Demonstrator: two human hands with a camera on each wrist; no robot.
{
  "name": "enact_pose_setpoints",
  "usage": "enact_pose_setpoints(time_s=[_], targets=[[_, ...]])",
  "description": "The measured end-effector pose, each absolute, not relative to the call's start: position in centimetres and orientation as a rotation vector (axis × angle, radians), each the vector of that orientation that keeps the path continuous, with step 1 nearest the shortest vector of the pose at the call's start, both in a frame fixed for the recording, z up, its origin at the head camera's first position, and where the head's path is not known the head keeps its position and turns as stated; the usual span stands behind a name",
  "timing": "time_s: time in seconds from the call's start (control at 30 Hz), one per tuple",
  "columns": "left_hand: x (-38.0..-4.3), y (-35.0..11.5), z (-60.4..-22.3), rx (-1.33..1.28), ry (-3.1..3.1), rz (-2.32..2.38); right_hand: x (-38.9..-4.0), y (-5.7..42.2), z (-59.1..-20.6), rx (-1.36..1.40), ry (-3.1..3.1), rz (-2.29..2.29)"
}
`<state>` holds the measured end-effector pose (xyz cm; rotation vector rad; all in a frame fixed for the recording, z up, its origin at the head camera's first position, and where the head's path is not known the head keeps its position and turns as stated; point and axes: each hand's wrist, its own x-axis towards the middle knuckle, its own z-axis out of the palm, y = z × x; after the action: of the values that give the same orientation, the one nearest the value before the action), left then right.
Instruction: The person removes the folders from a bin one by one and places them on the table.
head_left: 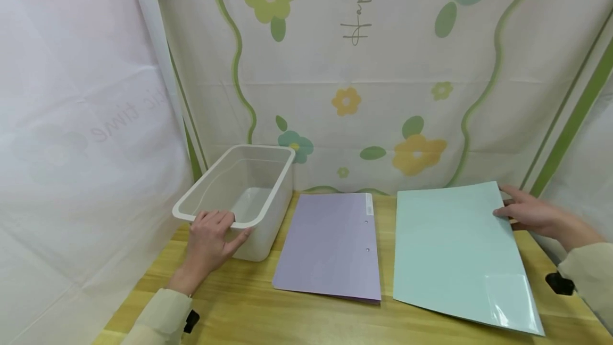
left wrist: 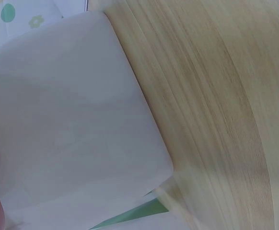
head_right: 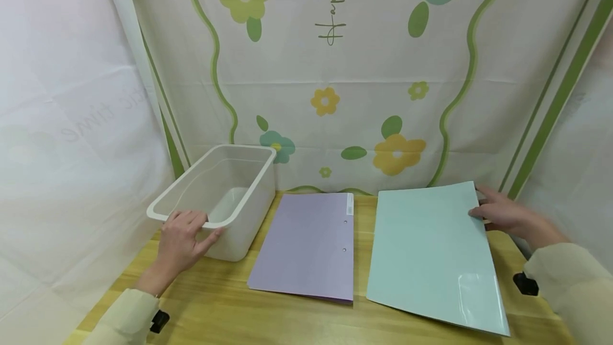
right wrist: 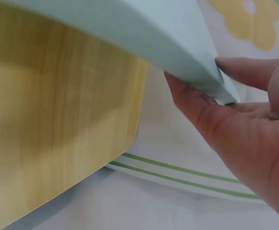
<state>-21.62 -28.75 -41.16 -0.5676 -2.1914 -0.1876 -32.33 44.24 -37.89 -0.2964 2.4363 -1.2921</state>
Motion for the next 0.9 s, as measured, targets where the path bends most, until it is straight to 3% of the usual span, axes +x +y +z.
enact_pose_setpoints(time_s=[0.9], targets=[[-21.8, -28.9, -41.3, -0.564, -2.194, -0.177, -34.0, 42.4, -41.2, -0.219, 2.587, -1.113]])
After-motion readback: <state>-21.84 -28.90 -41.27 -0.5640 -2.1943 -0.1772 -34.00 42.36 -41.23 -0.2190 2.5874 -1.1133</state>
